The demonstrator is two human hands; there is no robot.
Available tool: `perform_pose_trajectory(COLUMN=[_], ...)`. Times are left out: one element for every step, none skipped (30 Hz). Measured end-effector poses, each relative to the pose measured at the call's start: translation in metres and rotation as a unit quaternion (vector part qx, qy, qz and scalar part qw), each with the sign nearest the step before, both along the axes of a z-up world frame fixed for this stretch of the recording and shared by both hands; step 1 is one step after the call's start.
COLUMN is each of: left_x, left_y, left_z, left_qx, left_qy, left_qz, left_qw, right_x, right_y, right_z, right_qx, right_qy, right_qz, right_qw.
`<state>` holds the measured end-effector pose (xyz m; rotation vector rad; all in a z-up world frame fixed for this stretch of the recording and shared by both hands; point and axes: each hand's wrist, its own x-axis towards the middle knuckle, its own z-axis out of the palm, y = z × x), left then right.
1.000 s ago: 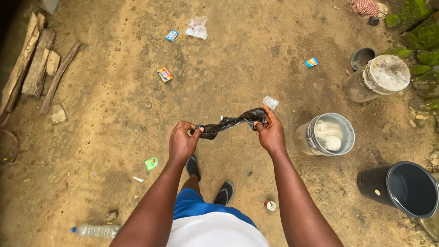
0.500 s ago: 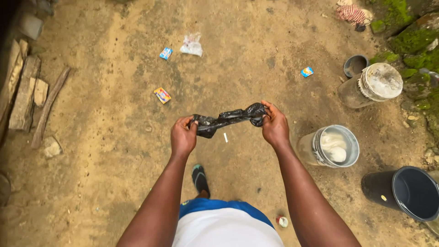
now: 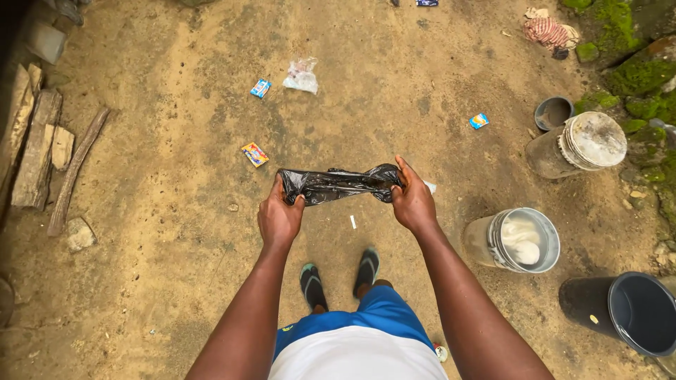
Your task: Walk around an outdoor yard inspecting and handling various items of trash and plastic bags.
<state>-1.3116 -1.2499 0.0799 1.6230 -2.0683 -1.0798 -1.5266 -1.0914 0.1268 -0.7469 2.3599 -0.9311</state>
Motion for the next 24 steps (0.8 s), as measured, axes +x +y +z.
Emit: perform_pose_trajectory(left_x=[-0.002, -0.002, -0.004, -0.005, -0.007, -0.01, -0.013, -0.018, -0.022, -0.03, -0.037, -0.047, -0.054, -0.064, -0.074, -0.086, -0.097, -0.112, -0.126, -0.139, -0.151, -0.164, -0.176, -0.191], left_y=[-0.003, -0.006, -0.009, -0.013, -0.018, -0.022, -0.024, -0.028, -0.031, -0.031, -0.032, -0.036, -0.04, -0.042, -0.042, -0.043, -0.044, -0.047, -0.049, -0.053, -0.056, -0.057, -0.058, -0.061], left_z=[-0.001, -0.002, -0.003, -0.003, -0.003, -0.003, -0.008, -0.013, -0.017, -0.018, -0.018, -0.019, -0.021, -0.023, -0.024, -0.022, -0.019, -0.017, -0.018, -0.018, -0.018, -0.012, -0.007, -0.001], left_qx=[0.0, 0.004, 0.007, 0.007, 0.025, 0.042, 0.041, 0.039, 0.037, 0.036, 0.051, 0.065, 0.063, 0.043, 0.023, 0.025, 0.03, 0.035, 0.036, 0.038, 0.039, 0.039, 0.039, 0.038], left_qy=[-0.001, -0.016, -0.03, -0.032, -0.051, -0.068, -0.069, -0.071, -0.073, -0.075, -0.077, -0.078, -0.079, -0.088, -0.097, -0.098, -0.103, -0.104, -0.102, -0.1, -0.099, -0.099, -0.092, -0.083], left_qz=[0.003, 0.009, 0.014, 0.018, 0.011, 0.005, 0.009, 0.003, -0.002, 0.004, 0.004, 0.002, 0.007, -0.012, -0.031, -0.027, -0.04, -0.051, -0.045, -0.055, -0.065, -0.064, -0.067, -0.072], left_qw=[1.0, 1.0, 0.999, 0.999, 0.998, 0.997, 0.997, 0.997, 0.997, 0.997, 0.996, 0.995, 0.995, 0.995, 0.995, 0.994, 0.993, 0.993, 0.993, 0.993, 0.992, 0.992, 0.993, 0.993], right_x=[-0.001, -0.001, -0.002, -0.005, -0.01, -0.014, -0.019, -0.026, -0.033, -0.046, -0.06, -0.076, -0.082, -0.092, -0.102, -0.109, -0.115, -0.125, -0.144, -0.162, -0.179, -0.192, -0.205, -0.219], right_y=[-0.005, -0.009, -0.013, -0.018, -0.022, -0.026, -0.031, -0.037, -0.043, -0.044, -0.045, -0.05, -0.057, -0.062, -0.067, -0.069, -0.072, -0.078, -0.076, -0.077, -0.077, -0.079, -0.08, -0.082], right_z=[0.001, 0.002, 0.002, -0.002, -0.005, -0.009, -0.007, -0.006, -0.004, -0.017, -0.031, -0.045, -0.041, -0.036, -0.03, -0.019, -0.008, 0.005, -0.007, -0.018, -0.029, -0.027, -0.025, -0.023], right_qx=[0.0, 0.009, 0.018, 0.018, 0.018, 0.018, 0.018, 0.04, 0.063, 0.062, 0.016, -0.032, -0.034, 0.0, 0.033, 0.034, 0.045, 0.056, 0.057, 0.044, 0.032, 0.032, 0.034, 0.036], right_qy=[-0.001, -0.007, -0.013, -0.015, -0.013, -0.01, -0.012, -0.011, -0.01, -0.011, 0.011, 0.033, 0.031, 0.034, 0.036, 0.035, 0.008, -0.016, -0.014, -0.012, -0.011, -0.011, -0.011, -0.01], right_qz=[0.003, 0.009, 0.015, 0.018, 0.022, 0.027, 0.03, 0.036, 0.041, 0.047, 0.065, 0.082, 0.086, 0.079, 0.072, 0.076, 0.063, 0.051, 0.057, 0.064, 0.072, 0.073, 0.067, 0.06], right_qw=[1.0, 1.0, 1.0, 1.0, 0.999, 0.999, 0.999, 0.998, 0.997, 0.997, 0.998, 0.996, 0.995, 0.996, 0.996, 0.996, 0.997, 0.997, 0.997, 0.997, 0.997, 0.997, 0.997, 0.998])
